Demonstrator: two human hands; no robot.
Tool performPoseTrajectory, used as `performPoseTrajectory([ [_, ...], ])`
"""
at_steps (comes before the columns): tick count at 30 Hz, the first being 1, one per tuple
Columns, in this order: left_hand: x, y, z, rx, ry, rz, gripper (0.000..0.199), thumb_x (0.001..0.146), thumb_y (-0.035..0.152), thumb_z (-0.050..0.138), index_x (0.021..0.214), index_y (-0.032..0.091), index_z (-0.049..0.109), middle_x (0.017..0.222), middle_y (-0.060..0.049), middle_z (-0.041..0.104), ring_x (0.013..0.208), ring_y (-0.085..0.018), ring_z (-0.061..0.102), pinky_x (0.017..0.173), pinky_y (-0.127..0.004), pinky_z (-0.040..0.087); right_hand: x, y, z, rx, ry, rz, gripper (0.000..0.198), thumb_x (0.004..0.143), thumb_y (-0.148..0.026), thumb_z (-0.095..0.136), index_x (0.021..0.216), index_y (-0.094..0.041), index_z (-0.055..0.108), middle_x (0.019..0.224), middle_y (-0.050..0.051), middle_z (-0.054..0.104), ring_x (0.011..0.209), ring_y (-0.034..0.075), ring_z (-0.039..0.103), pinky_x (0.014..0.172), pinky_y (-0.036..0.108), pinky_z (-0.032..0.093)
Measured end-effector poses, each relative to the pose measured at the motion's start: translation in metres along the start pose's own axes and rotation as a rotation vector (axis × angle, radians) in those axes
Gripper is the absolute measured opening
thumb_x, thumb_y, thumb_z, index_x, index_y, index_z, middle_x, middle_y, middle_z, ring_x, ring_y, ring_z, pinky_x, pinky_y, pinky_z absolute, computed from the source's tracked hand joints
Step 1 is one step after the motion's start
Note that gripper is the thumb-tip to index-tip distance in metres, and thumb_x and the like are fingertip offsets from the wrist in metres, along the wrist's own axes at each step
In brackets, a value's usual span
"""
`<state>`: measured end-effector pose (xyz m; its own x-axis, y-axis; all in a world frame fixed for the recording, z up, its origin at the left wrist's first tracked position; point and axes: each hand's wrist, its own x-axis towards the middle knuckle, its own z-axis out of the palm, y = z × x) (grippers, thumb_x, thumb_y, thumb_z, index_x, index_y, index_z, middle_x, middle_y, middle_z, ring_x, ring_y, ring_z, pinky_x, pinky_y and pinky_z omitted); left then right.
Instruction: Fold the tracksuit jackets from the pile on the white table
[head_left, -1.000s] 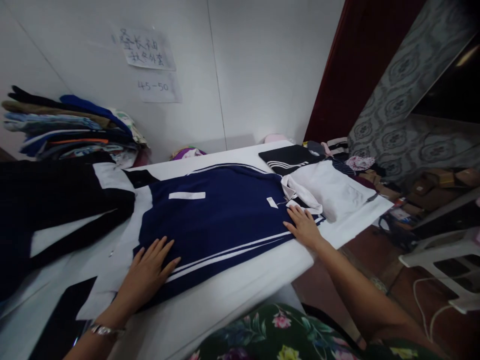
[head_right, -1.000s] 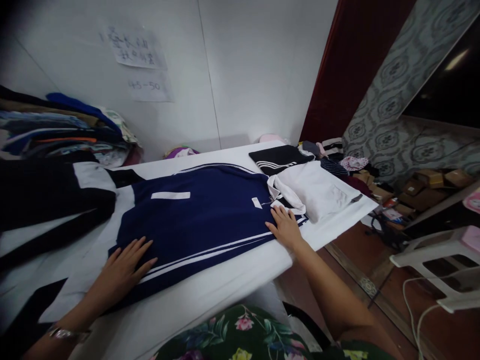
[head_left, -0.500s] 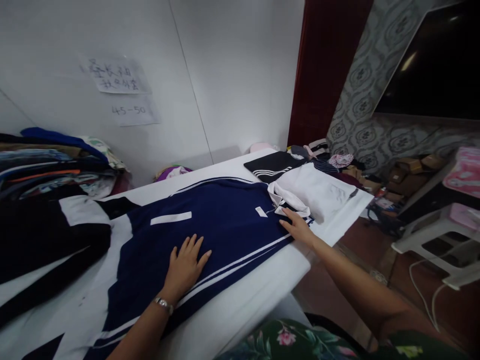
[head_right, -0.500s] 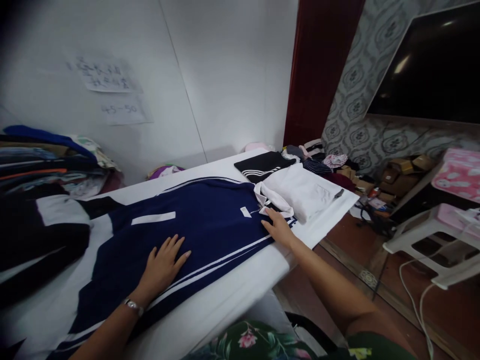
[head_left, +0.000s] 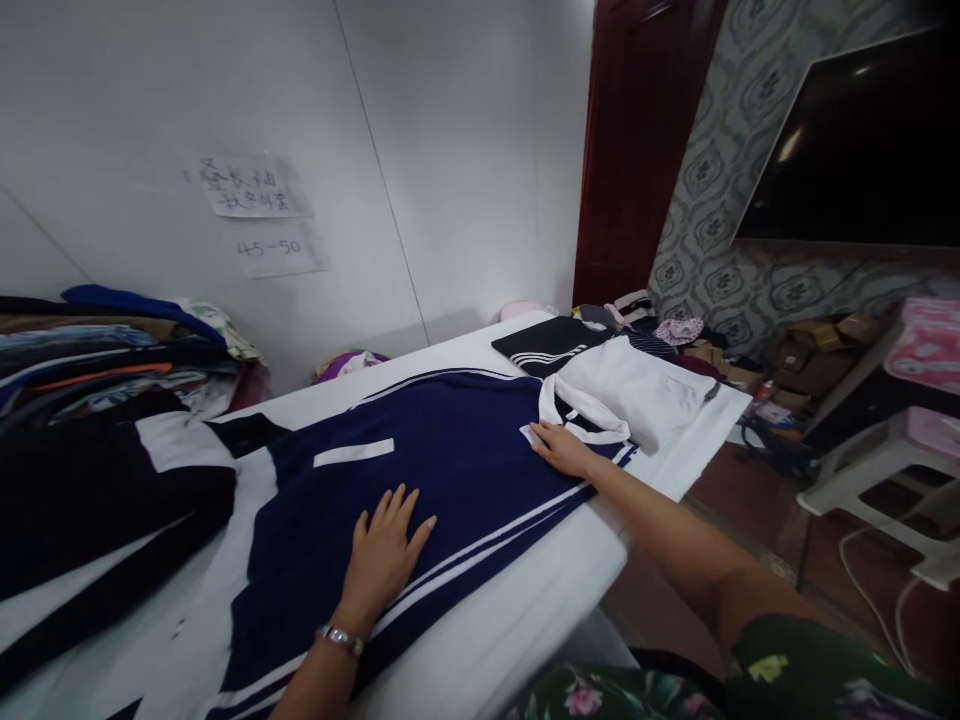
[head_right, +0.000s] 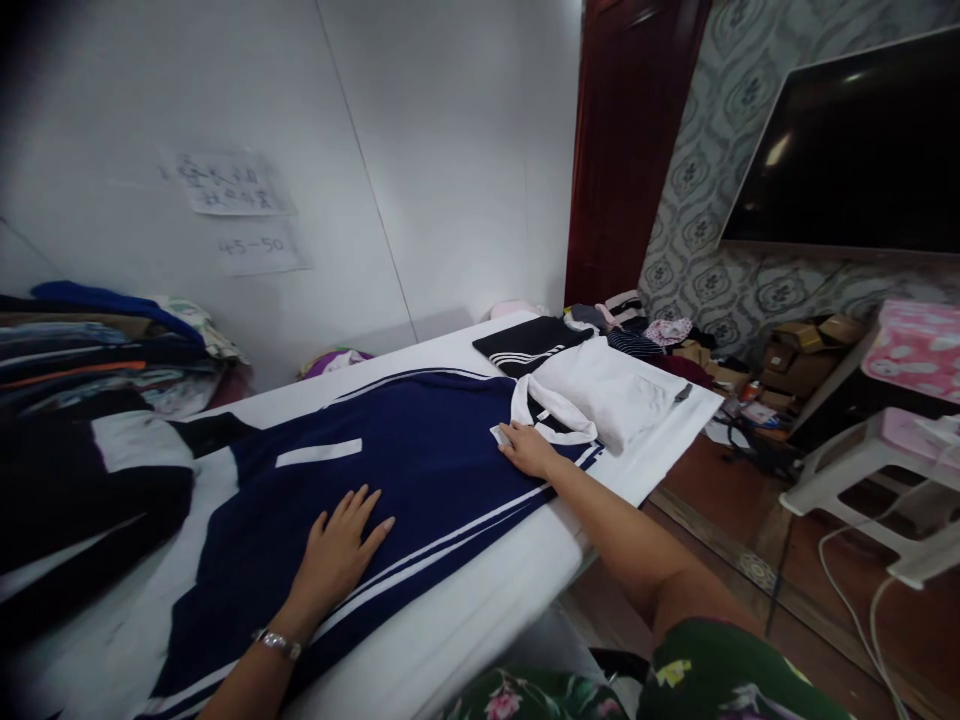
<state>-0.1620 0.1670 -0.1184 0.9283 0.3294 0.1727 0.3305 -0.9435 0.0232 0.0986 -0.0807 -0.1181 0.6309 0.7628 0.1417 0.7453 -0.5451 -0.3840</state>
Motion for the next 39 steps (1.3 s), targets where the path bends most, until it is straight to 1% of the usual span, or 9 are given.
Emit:
performPoseTrajectory([
  [6, 0.0, 0.002, -0.001, -0.068, -0.023, -0.018, 0.057, 0.094, 0.053, 0.034, 0.137, 0.022, 0.053, 0.148, -0.012, 0.045, 0.14, -0.03, 0.036, 0.111, -0.056, 0.028, 0.003, 0.006, -0.012, 0.177, 0.145, 0.048, 0.047, 0.093, -0.034, 0.044, 0.136, -0.019, 0.054, 0.135, 0.009, 0.06, 0.119, 0.024, 0.059, 0.103, 0.038, 0.045],
  [9, -0.001, 0.004, -0.001, -0.096, -0.018, -0.054, 0.058, 0.093, 0.053, 0.037, 0.139, 0.021, 0.05, 0.149, -0.011, 0.044, 0.141, -0.029, 0.034, 0.113, -0.054, 0.027, 0.016, 0.014, -0.017, 0.102, 0.265, 0.057, 0.046, 0.094, -0.032, 0.039, 0.136, -0.017, 0.054, 0.137, 0.011, 0.057, 0.125, 0.024, 0.054, 0.107, 0.041, 0.041],
  [15, -0.003, 0.006, -0.001, -0.151, -0.024, -0.081, 0.058, 0.092, 0.054, 0.038, 0.14, 0.023, 0.05, 0.151, -0.01, 0.042, 0.143, -0.028, 0.032, 0.115, -0.054, 0.023, 0.03, 0.032, 0.006, -0.208, 0.035, 0.146, 0.048, 0.094, -0.038, 0.044, 0.136, -0.017, 0.05, 0.149, 0.016, 0.043, 0.139, 0.033, 0.036, 0.108, 0.057, 0.032],
  [18, -0.004, 0.007, -0.003, -0.171, -0.035, -0.087, 0.058, 0.092, 0.054, 0.037, 0.14, 0.023, 0.049, 0.151, -0.009, 0.042, 0.143, -0.028, 0.031, 0.116, -0.054, 0.022, 0.029, 0.04, 0.011, -0.203, 0.012, 0.16, 0.047, 0.094, -0.039, 0.045, 0.136, -0.018, 0.051, 0.15, 0.015, 0.041, 0.138, 0.034, 0.036, 0.106, 0.057, 0.034],
  [23, -0.005, 0.01, -0.006, -0.192, -0.055, -0.105, 0.058, 0.092, 0.053, 0.039, 0.141, 0.022, 0.048, 0.152, -0.009, 0.04, 0.144, -0.028, 0.029, 0.117, -0.055, 0.02, 0.044, 0.031, 0.001, -0.18, 0.046, 0.116, 0.039, 0.091, -0.036, 0.051, 0.121, -0.016, 0.065, 0.141, 0.015, 0.052, 0.137, 0.036, 0.038, 0.109, 0.057, 0.032],
  [26, -0.006, 0.011, -0.007, -0.202, -0.055, -0.106, 0.058, 0.092, 0.052, 0.04, 0.141, 0.021, 0.047, 0.152, -0.009, 0.04, 0.144, -0.029, 0.028, 0.117, -0.055, 0.02, 0.073, 0.007, -0.002, -0.111, 0.1, -0.019, 0.037, 0.091, -0.033, 0.049, 0.119, -0.016, 0.067, 0.137, 0.012, 0.057, 0.136, 0.03, 0.042, 0.112, 0.048, 0.033],
  [30, -0.008, 0.011, -0.008, -0.212, -0.054, -0.105, 0.058, 0.092, 0.051, 0.041, 0.141, 0.021, 0.047, 0.152, -0.009, 0.039, 0.144, -0.029, 0.029, 0.117, -0.056, 0.021, 0.13, -0.041, 0.003, -0.062, 0.065, -0.121, 0.037, 0.092, -0.027, 0.046, 0.124, -0.019, 0.064, 0.133, 0.008, 0.061, 0.131, 0.024, 0.048, 0.112, 0.04, 0.035],
  [35, -0.009, 0.011, -0.008, -0.238, -0.045, -0.099, 0.056, 0.092, 0.049, 0.044, 0.141, 0.021, 0.048, 0.152, -0.01, 0.039, 0.143, -0.03, 0.03, 0.117, -0.058, 0.023, 0.211, -0.088, 0.016, -0.107, 0.006, -0.078, 0.038, 0.096, -0.023, 0.04, 0.129, -0.016, 0.058, 0.136, 0.009, 0.058, 0.128, 0.02, 0.05, 0.108, 0.032, 0.036],
  [39, -0.01, 0.011, -0.009, -0.262, -0.056, -0.11, 0.055, 0.092, 0.046, 0.046, 0.142, 0.022, 0.046, 0.153, -0.008, 0.037, 0.144, -0.029, 0.028, 0.117, -0.058, 0.021, 0.264, -0.104, 0.032, -0.16, -0.031, 0.012, 0.038, 0.097, -0.022, 0.037, 0.131, -0.017, 0.054, 0.14, 0.012, 0.053, 0.132, 0.025, 0.043, 0.107, 0.039, 0.036],
])
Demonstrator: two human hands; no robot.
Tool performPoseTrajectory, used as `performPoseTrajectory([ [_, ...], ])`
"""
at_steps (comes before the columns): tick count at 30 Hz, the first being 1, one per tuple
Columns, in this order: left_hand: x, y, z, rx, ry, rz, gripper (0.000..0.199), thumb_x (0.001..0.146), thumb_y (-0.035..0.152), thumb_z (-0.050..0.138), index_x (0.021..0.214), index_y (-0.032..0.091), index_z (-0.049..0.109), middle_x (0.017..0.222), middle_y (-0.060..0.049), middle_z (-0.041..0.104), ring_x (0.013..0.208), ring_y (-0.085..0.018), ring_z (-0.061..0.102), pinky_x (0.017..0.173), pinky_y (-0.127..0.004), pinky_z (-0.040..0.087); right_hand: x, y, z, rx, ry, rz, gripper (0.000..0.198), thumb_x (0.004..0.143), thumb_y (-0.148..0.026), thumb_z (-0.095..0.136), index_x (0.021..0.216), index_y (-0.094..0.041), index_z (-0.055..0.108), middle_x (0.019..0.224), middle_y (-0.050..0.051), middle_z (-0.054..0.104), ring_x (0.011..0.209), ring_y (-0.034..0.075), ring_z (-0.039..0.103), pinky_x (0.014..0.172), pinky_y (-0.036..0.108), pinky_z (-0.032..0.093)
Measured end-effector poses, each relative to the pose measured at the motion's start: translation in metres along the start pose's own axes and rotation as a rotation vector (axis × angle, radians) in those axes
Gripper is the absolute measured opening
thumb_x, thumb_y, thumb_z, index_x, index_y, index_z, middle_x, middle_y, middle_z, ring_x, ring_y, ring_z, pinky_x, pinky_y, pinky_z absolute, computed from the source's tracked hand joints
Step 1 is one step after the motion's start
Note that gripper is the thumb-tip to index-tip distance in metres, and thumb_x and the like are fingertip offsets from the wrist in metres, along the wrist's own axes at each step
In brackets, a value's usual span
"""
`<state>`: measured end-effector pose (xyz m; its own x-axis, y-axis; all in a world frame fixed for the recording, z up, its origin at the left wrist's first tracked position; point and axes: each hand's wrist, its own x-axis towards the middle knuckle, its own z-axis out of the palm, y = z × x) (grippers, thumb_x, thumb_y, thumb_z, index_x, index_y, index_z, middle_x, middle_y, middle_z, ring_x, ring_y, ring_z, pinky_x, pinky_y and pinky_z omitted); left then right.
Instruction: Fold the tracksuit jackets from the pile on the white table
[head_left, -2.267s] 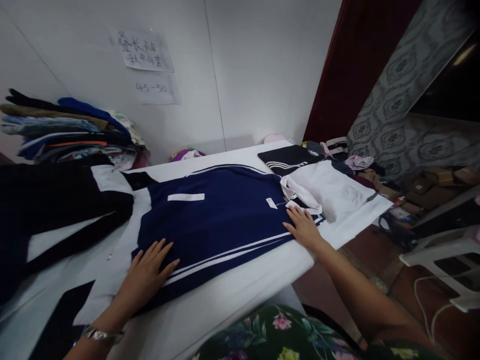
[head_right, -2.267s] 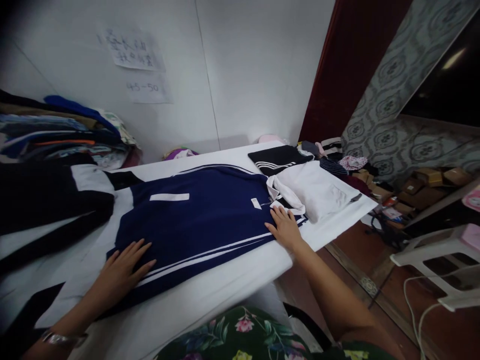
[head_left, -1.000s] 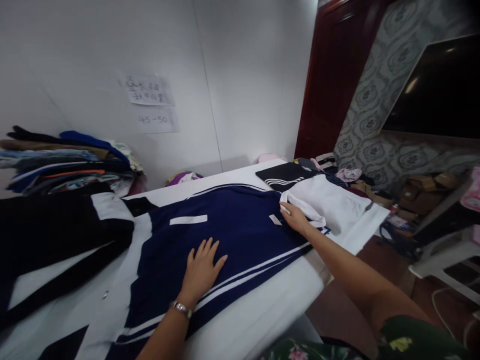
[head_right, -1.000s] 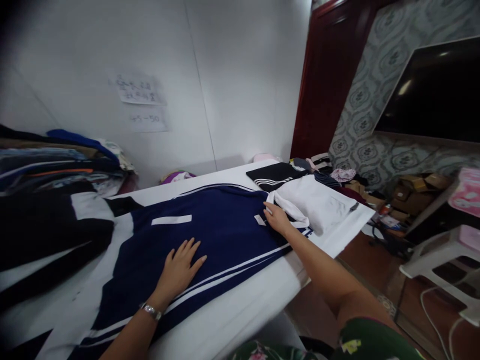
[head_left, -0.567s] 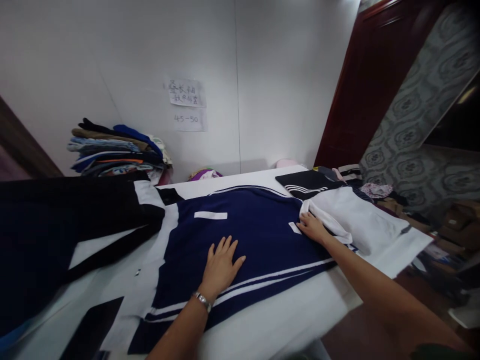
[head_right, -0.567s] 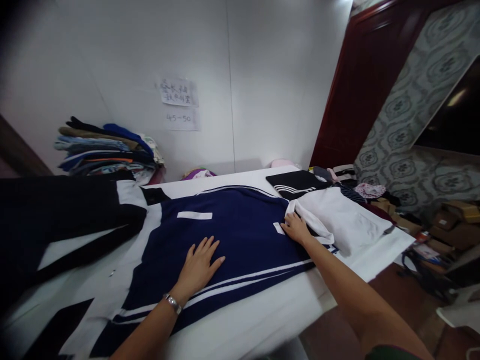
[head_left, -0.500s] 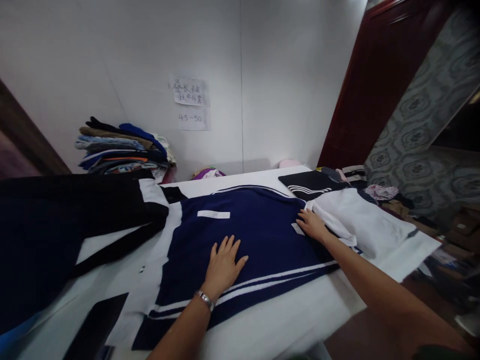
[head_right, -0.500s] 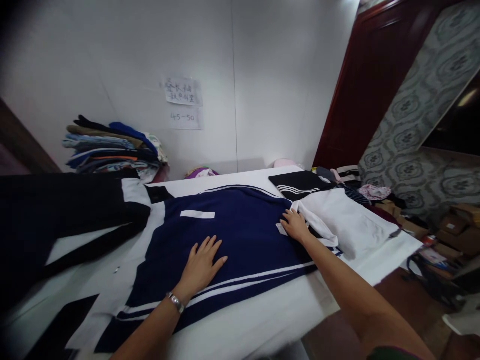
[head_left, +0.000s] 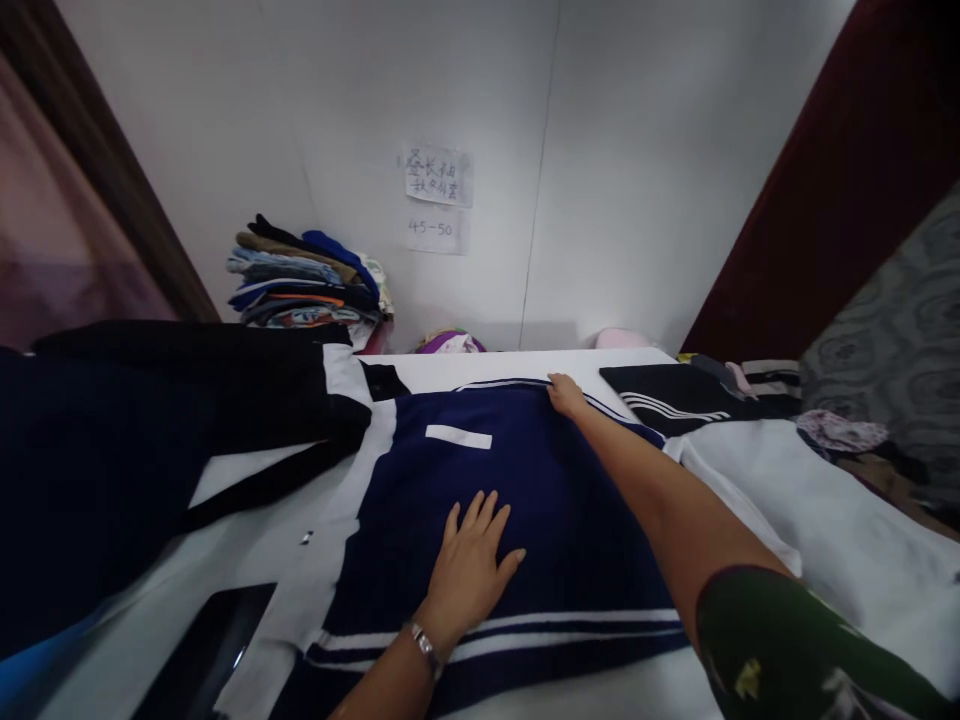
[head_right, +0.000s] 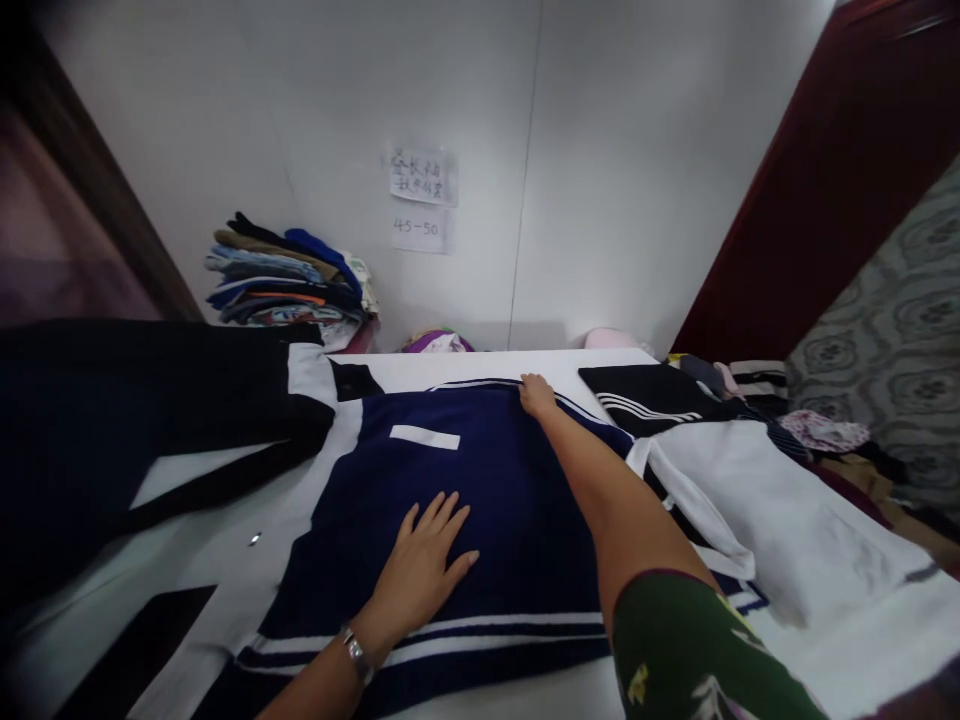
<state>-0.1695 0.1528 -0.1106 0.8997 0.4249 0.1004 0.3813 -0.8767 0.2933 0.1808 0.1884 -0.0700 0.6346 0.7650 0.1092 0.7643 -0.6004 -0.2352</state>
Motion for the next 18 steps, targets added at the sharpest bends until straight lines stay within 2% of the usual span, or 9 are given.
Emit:
performPoseTrajectory([
  [2, -0.001, 0.001, -0.001, -0.023, -0.016, -0.011, 0.056, 0.091, 0.045, 0.048, 0.143, 0.023, 0.045, 0.154, -0.007, 0.036, 0.144, -0.029, 0.027, 0.118, -0.058, 0.021, 0.019, -0.006, 0.007, -0.018, -0.03, 0.051, 0.038, 0.097, -0.024, 0.038, 0.131, -0.017, 0.052, 0.139, 0.015, 0.053, 0.132, 0.028, 0.043, 0.104, 0.045, 0.037],
  [5, -0.002, 0.001, -0.002, -0.06, -0.029, -0.018, 0.058, 0.09, 0.046, 0.049, 0.144, 0.025, 0.044, 0.155, -0.006, 0.033, 0.145, -0.029, 0.026, 0.118, -0.059, 0.02, 0.038, -0.013, 0.016, -0.021, -0.085, 0.109, 0.037, 0.093, -0.029, 0.047, 0.126, -0.016, 0.057, 0.129, 0.018, 0.06, 0.122, 0.032, 0.052, 0.099, 0.05, 0.04],
  [9, -0.005, 0.001, -0.002, -0.115, -0.018, -0.026, 0.059, 0.091, 0.051, 0.047, 0.144, 0.026, 0.043, 0.156, -0.005, 0.033, 0.146, -0.027, 0.024, 0.119, -0.057, 0.018, 0.051, -0.021, 0.014, 0.029, -0.078, 0.095, 0.023, 0.085, -0.025, 0.057, 0.101, -0.014, 0.07, 0.111, 0.017, 0.069, 0.107, 0.029, 0.062, 0.089, 0.038, 0.044],
  [11, -0.006, 0.002, -0.002, -0.142, -0.007, -0.025, 0.059, 0.091, 0.054, 0.044, 0.143, 0.027, 0.043, 0.156, -0.006, 0.033, 0.146, -0.027, 0.024, 0.119, -0.057, 0.017, 0.054, -0.023, 0.001, 0.076, 0.0, 0.064, 0.024, 0.088, -0.025, 0.051, 0.097, -0.015, 0.072, 0.107, 0.014, 0.071, 0.104, 0.026, 0.062, 0.086, 0.032, 0.044],
  [14, -0.006, 0.002, -0.002, -0.162, -0.009, -0.027, 0.061, 0.091, 0.057, 0.042, 0.143, 0.026, 0.043, 0.156, -0.006, 0.033, 0.146, -0.027, 0.024, 0.12, -0.057, 0.016, 0.051, -0.023, -0.034, 0.148, 0.155, 0.017, 0.036, 0.094, -0.029, 0.038, 0.103, -0.016, 0.069, 0.105, 0.01, 0.071, 0.099, 0.021, 0.062, 0.083, 0.029, 0.045],
  [16, -0.006, 0.002, -0.002, -0.164, -0.015, -0.031, 0.061, 0.091, 0.058, 0.04, 0.143, 0.026, 0.044, 0.156, -0.006, 0.034, 0.146, -0.027, 0.023, 0.12, -0.056, 0.015, 0.037, -0.019, -0.064, 0.279, 0.314, -0.048, 0.038, 0.093, -0.032, 0.036, 0.102, -0.014, 0.069, 0.096, 0.008, 0.071, 0.09, 0.02, 0.062, 0.078, 0.028, 0.046],
  [18, -0.005, 0.003, -0.002, -0.157, -0.014, -0.033, 0.061, 0.091, 0.058, 0.039, 0.143, 0.025, 0.044, 0.156, -0.007, 0.034, 0.146, -0.026, 0.022, 0.12, -0.055, 0.014, 0.006, -0.012, -0.09, 0.481, 0.521, -0.16, 0.034, 0.09, -0.034, 0.041, 0.095, -0.014, 0.069, 0.086, 0.006, 0.07, 0.081, 0.019, 0.061, 0.074, 0.029, 0.047],
])
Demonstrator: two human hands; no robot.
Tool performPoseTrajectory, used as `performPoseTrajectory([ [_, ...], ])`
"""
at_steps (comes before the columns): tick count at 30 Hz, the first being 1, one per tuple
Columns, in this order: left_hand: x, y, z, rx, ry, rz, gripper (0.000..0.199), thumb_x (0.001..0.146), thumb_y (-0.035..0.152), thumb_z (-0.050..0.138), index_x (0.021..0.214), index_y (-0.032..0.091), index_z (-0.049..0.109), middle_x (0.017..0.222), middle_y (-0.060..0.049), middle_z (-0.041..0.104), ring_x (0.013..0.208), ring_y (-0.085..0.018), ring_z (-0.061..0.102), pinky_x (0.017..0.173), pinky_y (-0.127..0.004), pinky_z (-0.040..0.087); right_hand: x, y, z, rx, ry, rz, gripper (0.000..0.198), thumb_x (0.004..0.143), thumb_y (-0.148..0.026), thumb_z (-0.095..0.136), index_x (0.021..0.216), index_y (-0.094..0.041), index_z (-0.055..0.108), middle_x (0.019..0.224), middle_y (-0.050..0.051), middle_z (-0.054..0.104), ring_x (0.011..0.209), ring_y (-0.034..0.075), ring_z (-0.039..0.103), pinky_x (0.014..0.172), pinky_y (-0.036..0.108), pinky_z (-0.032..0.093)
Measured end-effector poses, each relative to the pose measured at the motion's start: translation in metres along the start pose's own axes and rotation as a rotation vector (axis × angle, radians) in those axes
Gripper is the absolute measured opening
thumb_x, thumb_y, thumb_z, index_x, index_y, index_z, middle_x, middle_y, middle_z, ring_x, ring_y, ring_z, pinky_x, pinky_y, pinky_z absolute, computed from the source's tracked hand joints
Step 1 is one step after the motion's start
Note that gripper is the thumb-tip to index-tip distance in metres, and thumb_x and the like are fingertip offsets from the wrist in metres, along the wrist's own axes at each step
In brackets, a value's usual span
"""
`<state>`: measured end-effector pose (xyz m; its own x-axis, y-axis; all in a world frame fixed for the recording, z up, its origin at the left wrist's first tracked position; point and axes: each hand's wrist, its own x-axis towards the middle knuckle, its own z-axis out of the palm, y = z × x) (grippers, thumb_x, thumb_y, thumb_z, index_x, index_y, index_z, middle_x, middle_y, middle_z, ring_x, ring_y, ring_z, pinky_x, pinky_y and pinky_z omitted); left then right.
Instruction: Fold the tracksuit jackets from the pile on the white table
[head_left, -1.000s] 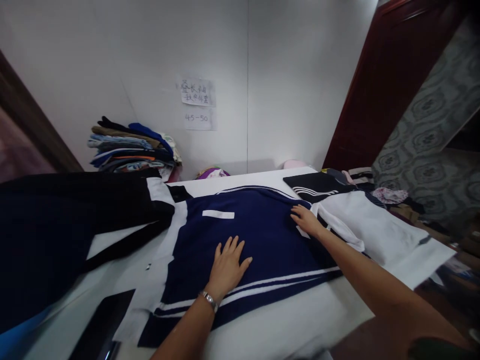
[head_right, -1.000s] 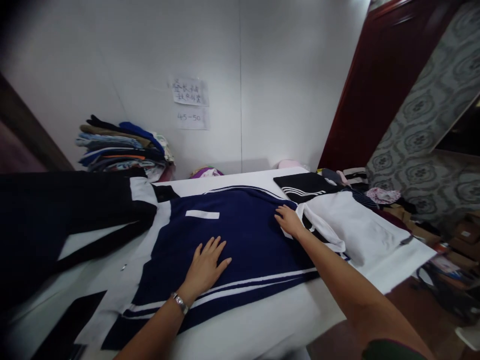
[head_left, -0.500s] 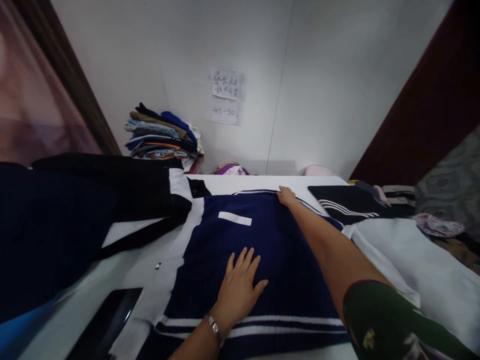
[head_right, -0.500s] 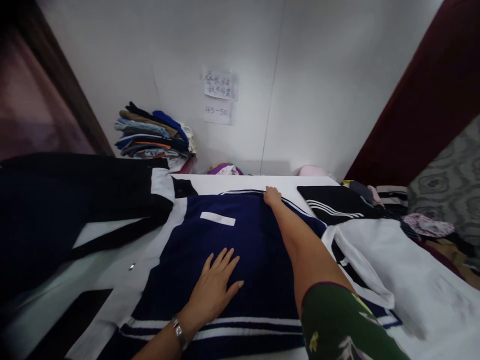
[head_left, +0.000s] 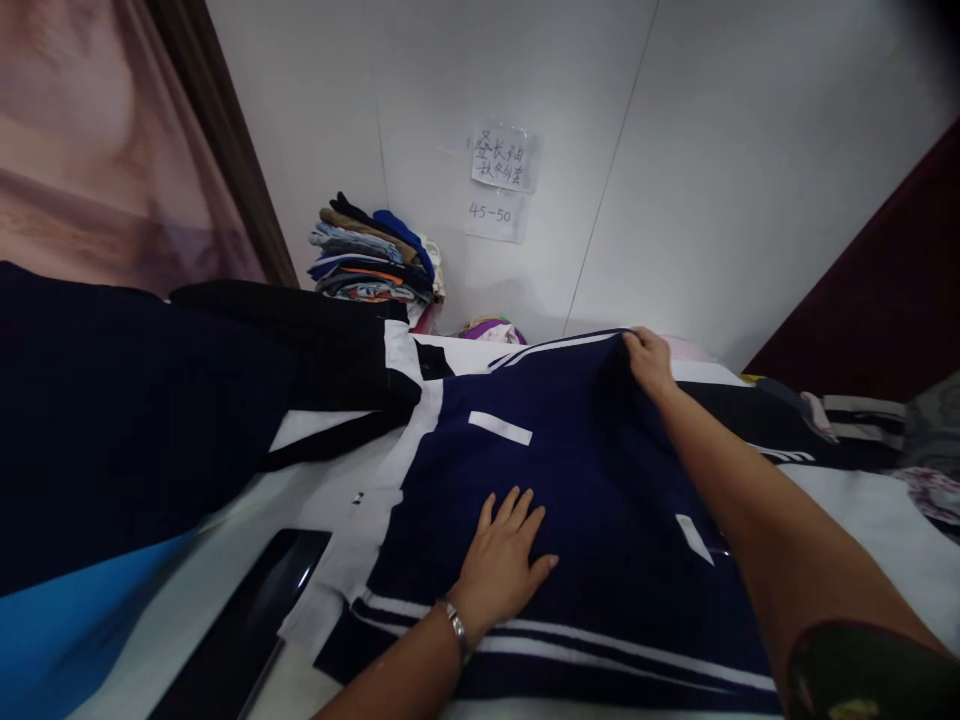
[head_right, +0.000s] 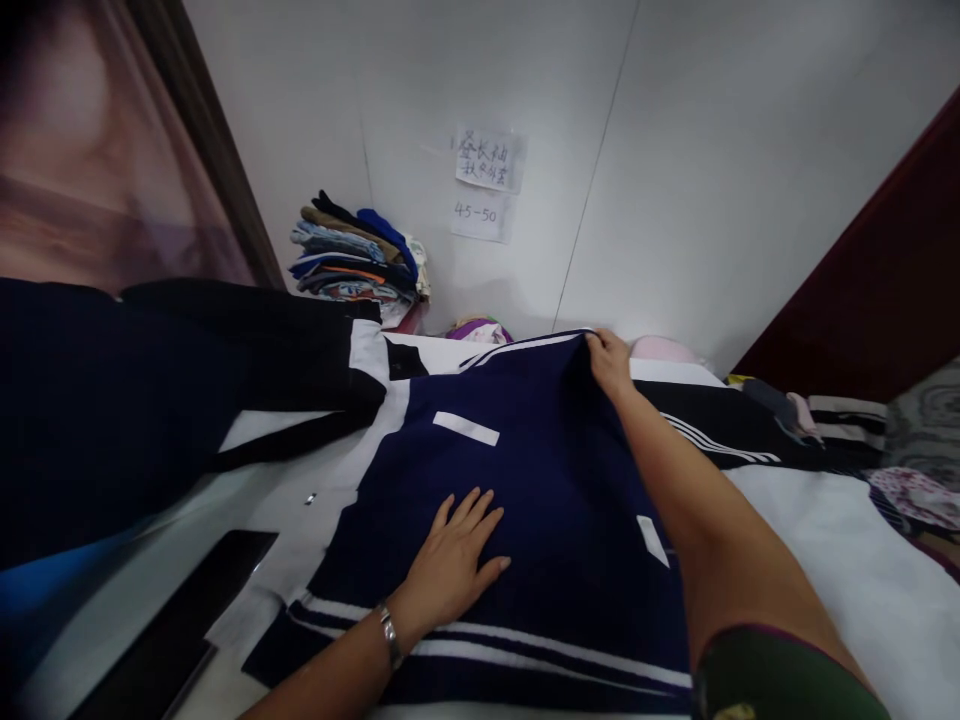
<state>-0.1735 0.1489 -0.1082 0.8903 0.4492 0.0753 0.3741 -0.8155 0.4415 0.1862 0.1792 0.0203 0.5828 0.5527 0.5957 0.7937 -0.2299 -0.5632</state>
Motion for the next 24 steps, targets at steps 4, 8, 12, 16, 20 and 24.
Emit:
performPoseTrajectory([
  [4, 0.001, 0.0, 0.0, 0.013, 0.002, 0.004, 0.061, 0.091, 0.057, 0.041, 0.142, 0.023, 0.046, 0.154, -0.009, 0.036, 0.146, -0.027, 0.023, 0.12, -0.056, 0.014, -0.086, -0.018, -0.07, 0.13, 0.091, -0.173, 0.024, 0.086, -0.038, 0.053, 0.091, -0.021, 0.07, 0.086, 0.003, 0.07, 0.085, 0.021, 0.063, 0.078, 0.032, 0.05],
  [8, 0.001, -0.001, 0.002, 0.02, 0.015, 0.008, 0.061, 0.091, 0.056, 0.042, 0.141, 0.022, 0.046, 0.154, -0.009, 0.037, 0.146, -0.027, 0.023, 0.12, -0.055, 0.014, -0.213, -0.006, -0.103, 0.144, -0.18, -0.111, 0.022, 0.086, -0.038, 0.054, 0.091, -0.024, 0.072, 0.095, 0.004, 0.073, 0.091, 0.023, 0.067, 0.085, 0.034, 0.052],
  [12, 0.003, 0.001, 0.001, 0.025, -0.007, -0.002, 0.06, 0.09, 0.055, 0.044, 0.141, 0.022, 0.046, 0.154, -0.009, 0.037, 0.146, -0.026, 0.023, 0.12, -0.054, 0.012, -0.294, 0.018, -0.107, 0.142, -0.411, 0.1, 0.026, 0.086, -0.04, 0.053, 0.093, -0.024, 0.072, 0.097, 0.006, 0.074, 0.09, 0.023, 0.069, 0.082, 0.034, 0.056],
  [16, 0.005, 0.007, -0.014, -0.047, -0.115, -0.07, 0.064, 0.089, 0.056, 0.044, 0.143, 0.021, 0.044, 0.155, -0.009, 0.035, 0.147, -0.026, 0.021, 0.12, -0.051, 0.011, -0.301, 0.011, -0.106, 0.089, -0.539, 0.142, 0.05, 0.082, -0.033, 0.055, 0.131, -0.025, 0.057, 0.124, 0.007, 0.065, 0.112, 0.024, 0.063, 0.1, 0.04, 0.048],
  [20, 0.019, 0.005, -0.048, -0.083, -0.125, -0.141, 0.062, 0.09, 0.057, 0.04, 0.14, 0.021, 0.046, 0.153, -0.01, 0.039, 0.143, -0.026, 0.031, 0.116, -0.048, 0.025, -0.272, -0.025, -0.098, -0.047, -0.63, 0.104, 0.07, 0.078, -0.042, 0.063, 0.143, -0.024, 0.045, 0.14, 0.009, 0.052, 0.125, 0.027, 0.052, 0.105, 0.042, 0.042],
  [24, 0.053, -0.021, -0.089, 0.192, 0.075, -0.144, 0.048, 0.091, 0.042, 0.043, 0.133, 0.02, 0.052, 0.149, -0.012, 0.044, 0.14, -0.027, 0.034, 0.113, -0.05, 0.028, -0.249, -0.049, -0.077, -0.099, -0.7, 0.087, 0.051, 0.08, -0.049, 0.062, 0.123, -0.022, 0.062, 0.108, 0.009, 0.069, 0.099, 0.027, 0.064, 0.087, 0.038, 0.048],
])
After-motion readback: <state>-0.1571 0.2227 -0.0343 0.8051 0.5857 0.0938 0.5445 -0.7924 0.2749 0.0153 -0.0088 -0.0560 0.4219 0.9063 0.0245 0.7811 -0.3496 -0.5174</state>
